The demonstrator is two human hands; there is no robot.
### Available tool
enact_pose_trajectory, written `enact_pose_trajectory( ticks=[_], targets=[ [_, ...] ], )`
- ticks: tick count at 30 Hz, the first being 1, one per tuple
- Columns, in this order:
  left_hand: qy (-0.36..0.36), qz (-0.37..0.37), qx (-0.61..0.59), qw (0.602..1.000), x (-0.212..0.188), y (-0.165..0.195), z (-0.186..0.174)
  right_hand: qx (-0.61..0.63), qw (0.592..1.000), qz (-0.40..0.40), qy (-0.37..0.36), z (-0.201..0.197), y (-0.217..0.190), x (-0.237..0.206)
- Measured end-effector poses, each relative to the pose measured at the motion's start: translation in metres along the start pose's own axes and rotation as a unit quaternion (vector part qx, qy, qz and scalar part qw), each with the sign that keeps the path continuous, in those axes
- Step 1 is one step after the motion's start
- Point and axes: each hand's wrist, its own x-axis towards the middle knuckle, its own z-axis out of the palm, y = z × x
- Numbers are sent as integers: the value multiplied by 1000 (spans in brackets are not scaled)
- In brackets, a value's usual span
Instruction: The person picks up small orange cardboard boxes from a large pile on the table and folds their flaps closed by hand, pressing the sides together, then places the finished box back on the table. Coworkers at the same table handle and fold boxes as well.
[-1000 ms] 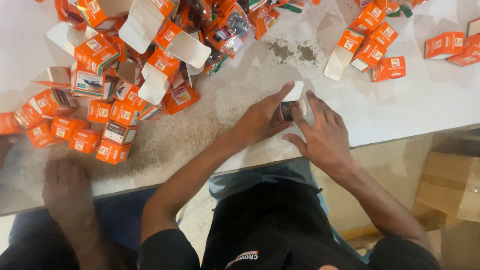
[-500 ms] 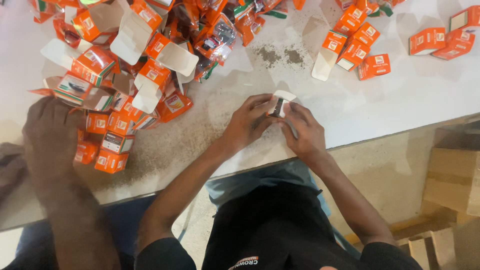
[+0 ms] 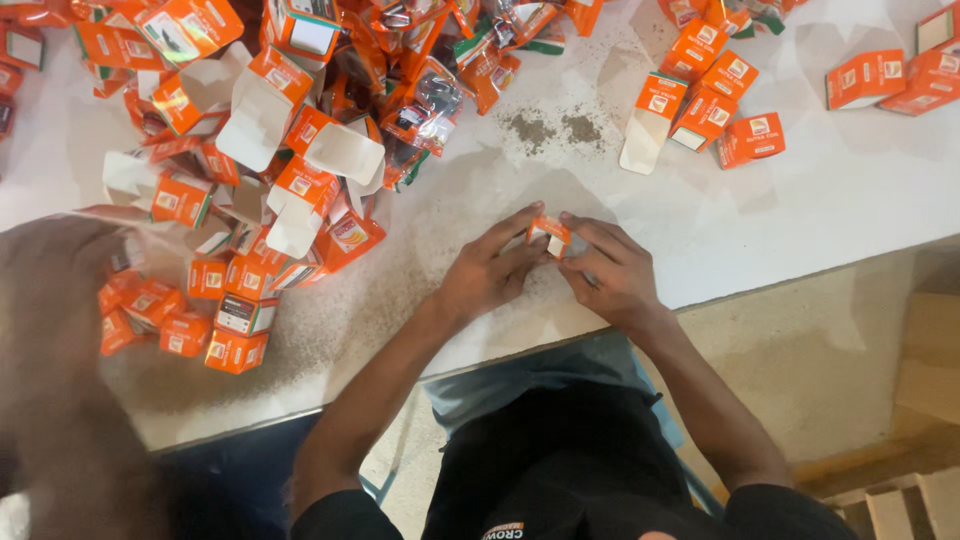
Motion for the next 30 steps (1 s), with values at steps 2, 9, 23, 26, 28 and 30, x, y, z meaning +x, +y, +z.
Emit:
enact_pose_trajectory(
  ticks=[2,9,23,26,28,30],
  targets=[
    [29,6,-32,999,0,-2,3,0,1000,14,-13,0,2,-4],
    [-18,23,-8,1000,12,2,-12,48,998,34,-14,-5,-4,3],
    [23,-23,-72,997,19,11,-13,94,991,87,33,4,-4,5],
    [8,-1,-66,998,19,11,-16,92,991,95,34,0,-5,5],
    [-25,21,-40,999,17,13,-22,97,991,90,14,-5,-7,5],
    [-36,33,-11,999,18,18,-24,118,990,76,-16,-11,-9,6]
  ],
)
